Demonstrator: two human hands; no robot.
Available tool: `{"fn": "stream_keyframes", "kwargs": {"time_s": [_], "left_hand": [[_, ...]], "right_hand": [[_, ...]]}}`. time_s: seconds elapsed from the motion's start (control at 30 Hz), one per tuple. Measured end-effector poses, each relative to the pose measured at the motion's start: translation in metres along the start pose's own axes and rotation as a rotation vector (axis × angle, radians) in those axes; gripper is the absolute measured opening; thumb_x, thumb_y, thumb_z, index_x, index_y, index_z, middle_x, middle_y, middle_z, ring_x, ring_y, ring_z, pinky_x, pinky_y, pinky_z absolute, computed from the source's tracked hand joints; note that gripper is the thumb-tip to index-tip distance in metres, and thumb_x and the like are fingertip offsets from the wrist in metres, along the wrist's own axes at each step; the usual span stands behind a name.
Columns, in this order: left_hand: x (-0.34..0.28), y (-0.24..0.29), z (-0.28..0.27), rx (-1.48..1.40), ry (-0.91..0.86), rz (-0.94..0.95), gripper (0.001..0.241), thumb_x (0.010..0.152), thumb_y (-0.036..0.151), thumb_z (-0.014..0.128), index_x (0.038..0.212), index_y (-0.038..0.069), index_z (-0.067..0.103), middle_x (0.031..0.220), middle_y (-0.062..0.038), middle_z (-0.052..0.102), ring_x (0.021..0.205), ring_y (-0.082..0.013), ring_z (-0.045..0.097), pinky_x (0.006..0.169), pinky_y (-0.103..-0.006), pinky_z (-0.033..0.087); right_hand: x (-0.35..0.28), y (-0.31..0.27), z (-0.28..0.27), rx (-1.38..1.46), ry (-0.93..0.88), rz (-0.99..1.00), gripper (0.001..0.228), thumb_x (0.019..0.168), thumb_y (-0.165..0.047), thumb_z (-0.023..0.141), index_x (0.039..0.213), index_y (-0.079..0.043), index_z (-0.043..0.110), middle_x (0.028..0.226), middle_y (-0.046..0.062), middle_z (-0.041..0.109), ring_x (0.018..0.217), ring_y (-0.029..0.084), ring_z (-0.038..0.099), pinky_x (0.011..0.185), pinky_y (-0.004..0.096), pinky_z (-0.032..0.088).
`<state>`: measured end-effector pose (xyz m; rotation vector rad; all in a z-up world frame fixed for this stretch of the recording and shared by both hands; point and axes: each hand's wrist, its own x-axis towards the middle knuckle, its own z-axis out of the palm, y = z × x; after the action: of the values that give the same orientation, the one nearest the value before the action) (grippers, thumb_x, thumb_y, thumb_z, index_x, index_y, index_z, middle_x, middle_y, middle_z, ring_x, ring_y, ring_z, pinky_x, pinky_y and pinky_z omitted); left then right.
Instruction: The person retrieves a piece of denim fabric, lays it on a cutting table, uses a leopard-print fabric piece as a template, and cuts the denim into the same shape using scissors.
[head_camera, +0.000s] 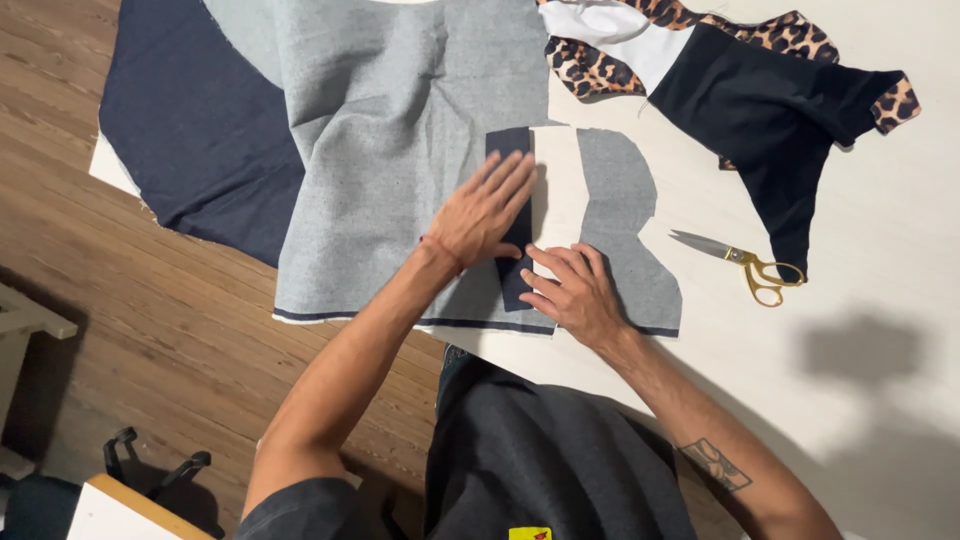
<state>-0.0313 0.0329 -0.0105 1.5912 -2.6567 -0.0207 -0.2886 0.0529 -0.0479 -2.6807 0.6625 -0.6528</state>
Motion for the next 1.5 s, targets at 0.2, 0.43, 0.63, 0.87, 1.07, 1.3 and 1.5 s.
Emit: {"fn": "stream_keyframes", "kwargs": {"time_s": [0.2, 0.43, 0.63, 0.87, 1.07, 1.3, 1.5], "left_hand": [[-0.028, 0.001, 0.017, -0.207, 0.108, 0.052, 0.105, 0.099, 0.080, 0.049, 0.166, 0.000, 0.039, 0.175, -0.019, 0.035, 0.162, -0.0323, 0.034, 0.135, -0.0453, 0.024], [-0.030, -0.007, 0.004, -0.197, 0.059, 0.113, 0.142, 0.071, 0.101, 0.058, 0.170, 0.001, 0.032, 0.176, -0.019, 0.034, 0.163, -0.0335, 0.033, 0.135, -0.0469, 0.023], [-0.028, -0.010, 0.001, -0.184, 0.017, 0.119, 0.141, 0.070, 0.099, 0.060, 0.171, 0.005, 0.033, 0.178, -0.015, 0.033, 0.164, -0.0352, 0.030, 0.136, -0.0484, 0.022], [-0.027, -0.011, 0.004, -0.209, -0.056, 0.097, 0.142, 0.069, 0.097, 0.065, 0.173, 0.008, 0.028, 0.180, -0.013, 0.028, 0.165, -0.0352, 0.027, 0.136, -0.0492, 0.021], [-0.026, -0.008, 0.005, -0.223, -0.019, 0.063, 0.129, 0.080, 0.094, 0.057, 0.172, 0.008, 0.031, 0.178, -0.012, 0.030, 0.164, -0.0343, 0.028, 0.136, -0.0503, 0.021], [-0.017, -0.012, 0.030, -0.187, 0.085, -0.045, 0.096, 0.103, 0.078, 0.045, 0.171, 0.011, 0.034, 0.178, -0.010, 0.032, 0.165, -0.0332, 0.026, 0.136, -0.0499, 0.018], [-0.012, -0.014, 0.031, -0.202, 0.125, -0.057, 0.074, 0.113, 0.057, 0.040, 0.172, 0.013, 0.035, 0.178, -0.007, 0.033, 0.165, -0.0306, 0.026, 0.136, -0.0501, 0.016]], "right_hand": [[0.002, -0.001, -0.001, -0.017, 0.007, -0.005, 0.032, 0.100, -0.041, 0.075, 0.122, -0.018, 0.076, 0.146, 0.007, 0.066, 0.127, 0.028, 0.062, 0.111, 0.055, 0.041], [0.006, -0.003, -0.006, -0.034, -0.016, 0.020, 0.040, 0.098, -0.046, 0.076, 0.126, -0.017, 0.073, 0.145, 0.004, 0.065, 0.126, 0.024, 0.062, 0.111, 0.053, 0.041], [0.009, 0.002, -0.011, -0.019, -0.073, 0.037, 0.040, 0.102, -0.049, 0.071, 0.128, -0.019, 0.073, 0.143, 0.001, 0.067, 0.119, 0.021, 0.063, 0.108, 0.050, 0.041], [0.013, 0.002, -0.016, -0.056, -0.076, -0.011, 0.050, 0.101, -0.051, 0.070, 0.140, -0.020, 0.067, 0.154, 0.007, 0.060, 0.112, 0.023, 0.063, 0.105, 0.050, 0.042], [0.008, 0.006, -0.013, -0.099, -0.102, -0.061, 0.054, 0.102, -0.051, 0.067, 0.145, -0.019, 0.064, 0.159, 0.010, 0.057, 0.119, 0.025, 0.063, 0.106, 0.050, 0.041], [0.012, 0.005, -0.018, -0.138, -0.105, -0.099, 0.054, 0.102, -0.052, 0.065, 0.140, -0.014, 0.066, 0.156, 0.015, 0.057, 0.120, 0.030, 0.063, 0.105, 0.053, 0.042], [0.012, 0.002, -0.018, -0.151, -0.114, -0.091, 0.054, 0.101, -0.052, 0.065, 0.141, -0.016, 0.065, 0.157, 0.014, 0.056, 0.122, 0.028, 0.062, 0.106, 0.053, 0.042]]}}
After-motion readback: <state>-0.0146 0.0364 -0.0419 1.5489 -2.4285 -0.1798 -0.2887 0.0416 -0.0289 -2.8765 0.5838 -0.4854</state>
